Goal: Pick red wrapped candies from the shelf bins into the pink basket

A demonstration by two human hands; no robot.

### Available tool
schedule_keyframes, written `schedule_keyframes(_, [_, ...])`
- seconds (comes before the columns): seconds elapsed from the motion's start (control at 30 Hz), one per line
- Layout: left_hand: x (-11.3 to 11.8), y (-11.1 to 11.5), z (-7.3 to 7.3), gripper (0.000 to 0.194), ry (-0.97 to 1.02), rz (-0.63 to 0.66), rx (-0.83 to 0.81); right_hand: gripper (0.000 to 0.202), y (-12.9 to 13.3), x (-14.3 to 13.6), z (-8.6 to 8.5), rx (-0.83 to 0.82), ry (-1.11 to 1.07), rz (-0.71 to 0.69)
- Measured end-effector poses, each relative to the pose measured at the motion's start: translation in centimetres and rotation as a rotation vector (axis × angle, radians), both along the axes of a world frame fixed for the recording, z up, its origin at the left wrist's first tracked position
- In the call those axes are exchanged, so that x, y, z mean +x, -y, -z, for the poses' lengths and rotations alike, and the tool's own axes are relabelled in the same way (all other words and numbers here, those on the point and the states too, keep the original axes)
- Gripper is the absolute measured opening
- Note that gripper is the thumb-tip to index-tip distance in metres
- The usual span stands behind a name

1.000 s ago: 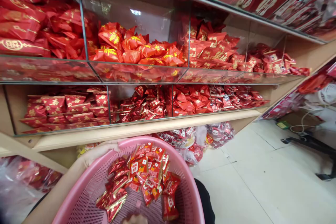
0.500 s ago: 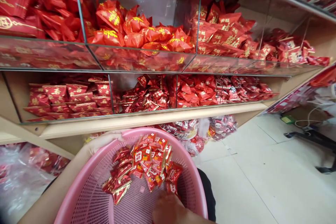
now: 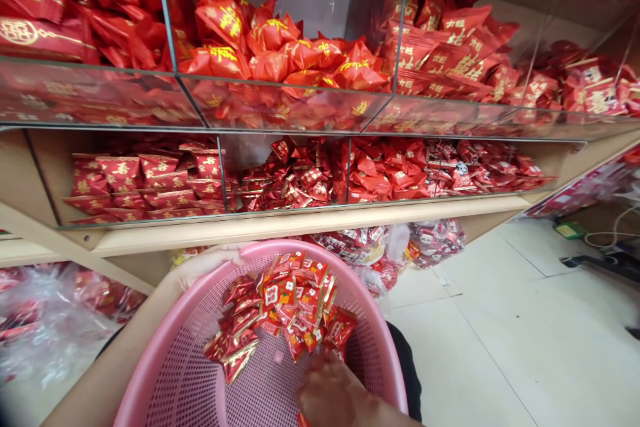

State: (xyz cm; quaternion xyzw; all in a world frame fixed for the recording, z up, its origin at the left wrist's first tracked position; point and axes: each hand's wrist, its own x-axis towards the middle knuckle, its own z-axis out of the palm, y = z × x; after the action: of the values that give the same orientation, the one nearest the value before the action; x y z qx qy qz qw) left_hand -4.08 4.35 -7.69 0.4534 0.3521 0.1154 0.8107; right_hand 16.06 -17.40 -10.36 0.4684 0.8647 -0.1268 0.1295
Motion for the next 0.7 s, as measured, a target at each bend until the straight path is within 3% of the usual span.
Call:
schedule_keyframes(0.27, [0.1,0.1,-0.2,0.060,-0.036,-0.038,-0.045,0.008,0.9,1.0,-0.2,0.101,-0.048,-0.032])
schedule_keyframes(0.6, [0.2,0.1,-0.2,0.064,-0.018,-0.025,-0.002,0.011,1.8,1.1,2.1,0.168,-0.089,-0.049])
schedule_keyframes(0.7, [0.1,0.1,-0.1,0.063,-0.050,-0.035,0.017,0.006,0.4,1.0,0.6,0.131,-0.112,-0.075])
